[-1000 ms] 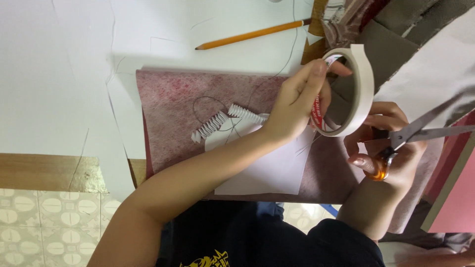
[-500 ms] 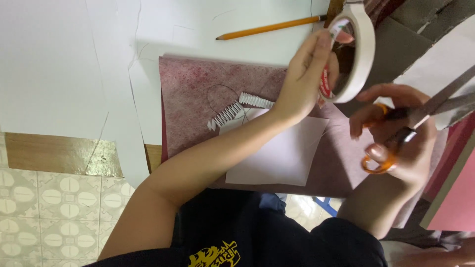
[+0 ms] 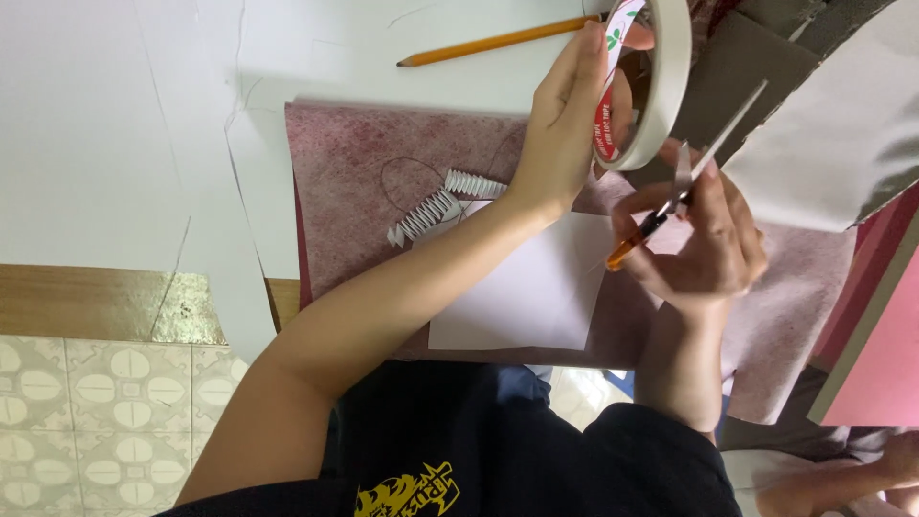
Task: Cutting strips of tape and applying them to a paper pattern
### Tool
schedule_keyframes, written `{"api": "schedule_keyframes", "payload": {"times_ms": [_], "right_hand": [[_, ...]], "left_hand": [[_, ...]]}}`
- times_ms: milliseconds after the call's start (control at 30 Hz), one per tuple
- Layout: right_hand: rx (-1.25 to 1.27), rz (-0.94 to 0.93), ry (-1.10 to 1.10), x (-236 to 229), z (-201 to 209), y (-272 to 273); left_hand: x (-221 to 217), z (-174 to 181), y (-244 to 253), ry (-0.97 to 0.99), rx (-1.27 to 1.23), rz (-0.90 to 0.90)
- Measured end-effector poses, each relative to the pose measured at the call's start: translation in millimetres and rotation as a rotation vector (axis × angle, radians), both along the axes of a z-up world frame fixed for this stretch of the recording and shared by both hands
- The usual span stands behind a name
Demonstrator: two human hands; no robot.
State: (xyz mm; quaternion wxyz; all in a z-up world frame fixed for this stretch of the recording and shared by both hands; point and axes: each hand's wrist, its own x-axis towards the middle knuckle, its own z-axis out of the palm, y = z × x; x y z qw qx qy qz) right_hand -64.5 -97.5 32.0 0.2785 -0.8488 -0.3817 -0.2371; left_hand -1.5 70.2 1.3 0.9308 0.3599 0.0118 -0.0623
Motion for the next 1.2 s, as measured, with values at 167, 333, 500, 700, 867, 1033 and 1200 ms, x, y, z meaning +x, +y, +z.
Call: {"api": "schedule_keyframes", "payload": {"times_ms": [167,333,500,700,867,1033,1200], "right_hand": [[0.241,0.058,0.277,-9.2,18.5,5.8],[0.033,-0.237,0.009,-15.1,19.1,-2.3],[-0.122,-0.206,-0.123,-7.5,19.9,-7.3],[-0.029,-0.257,-0.058,-12.6,17.5,-0.2],[0.344,-0.125,0.211,-11.6,19.8,7.6],[0.524,-0.129,0.362,-18.5,19.5,6.2],[0.618,-0.109,0.423,-17.9,11.8,0.0]], "left_hand": [[5.7,-13.4,-9.3,0.037,-0.004,0.037],[10.8,-17.6,-16.8,0.011,-0.045,0.099],[8.0,-4.4,-6.1,-0.001,-0.116,0.091],[9.8,-21.8,-15.4,-0.057,-0.008,0.173],[4.8,-20.2,-10.2,-0.145,-0.097,-0.058],[2.5,-9.7,-12.3,-0.133,0.014,-0.145],[-1.3,-5.5,-8.5,-0.187,-0.010,-0.210]]}}
